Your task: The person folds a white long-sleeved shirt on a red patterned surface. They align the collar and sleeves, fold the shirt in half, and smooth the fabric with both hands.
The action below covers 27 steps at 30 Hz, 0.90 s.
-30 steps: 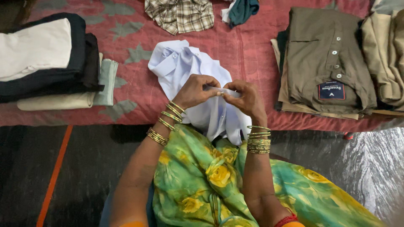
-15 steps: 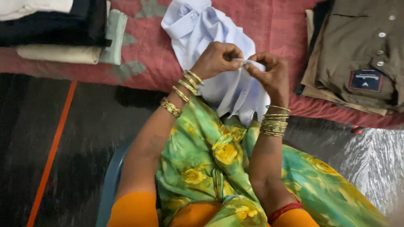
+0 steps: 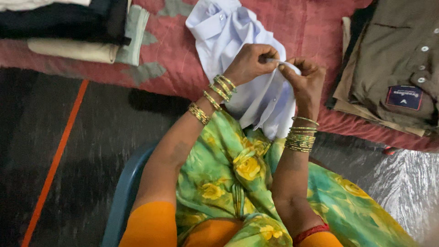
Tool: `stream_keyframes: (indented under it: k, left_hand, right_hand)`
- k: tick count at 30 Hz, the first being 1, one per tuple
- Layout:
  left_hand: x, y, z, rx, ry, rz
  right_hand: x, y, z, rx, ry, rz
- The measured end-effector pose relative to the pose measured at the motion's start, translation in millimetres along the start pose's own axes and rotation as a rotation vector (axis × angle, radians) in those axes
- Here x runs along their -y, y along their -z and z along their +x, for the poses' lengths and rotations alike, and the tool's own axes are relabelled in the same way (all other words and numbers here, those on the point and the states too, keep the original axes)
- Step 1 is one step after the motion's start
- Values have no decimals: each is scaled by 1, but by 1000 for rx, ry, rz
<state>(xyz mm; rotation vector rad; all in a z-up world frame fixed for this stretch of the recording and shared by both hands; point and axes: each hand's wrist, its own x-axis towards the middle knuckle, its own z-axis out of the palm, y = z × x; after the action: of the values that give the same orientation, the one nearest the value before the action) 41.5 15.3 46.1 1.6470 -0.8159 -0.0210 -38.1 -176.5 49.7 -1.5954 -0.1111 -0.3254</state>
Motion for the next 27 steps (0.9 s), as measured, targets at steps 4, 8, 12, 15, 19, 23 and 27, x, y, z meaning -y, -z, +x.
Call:
stream_keyframes:
  k: [4, 8, 12, 15, 19, 23, 27]
  left_hand:
    - [9, 2, 1, 26, -68, -46]
    - [24, -8, 9, -29, -96, 206]
    - [33, -21, 22, -99, -166, 234]
    - [33, -26, 25, -116, -180, 224]
    - [36, -30, 24, -100, -151, 161]
    - [40, -33, 23, -128, -156, 172]
    - [39, -38, 20, -177, -146, 266]
  right_hand:
    - [-2, 7, 0, 59, -62, -38]
    - [-11, 20, -1, 63, 10, -189]
    - [-20, 26, 1, 11, 23, -57]
    - [-19, 27, 4, 38, -4, 18]
    - [-14, 29, 1, 40, 2, -41]
    - [-13, 25, 0, 38, 72, -130]
    - [-22, 19, 4, 15, 143, -254]
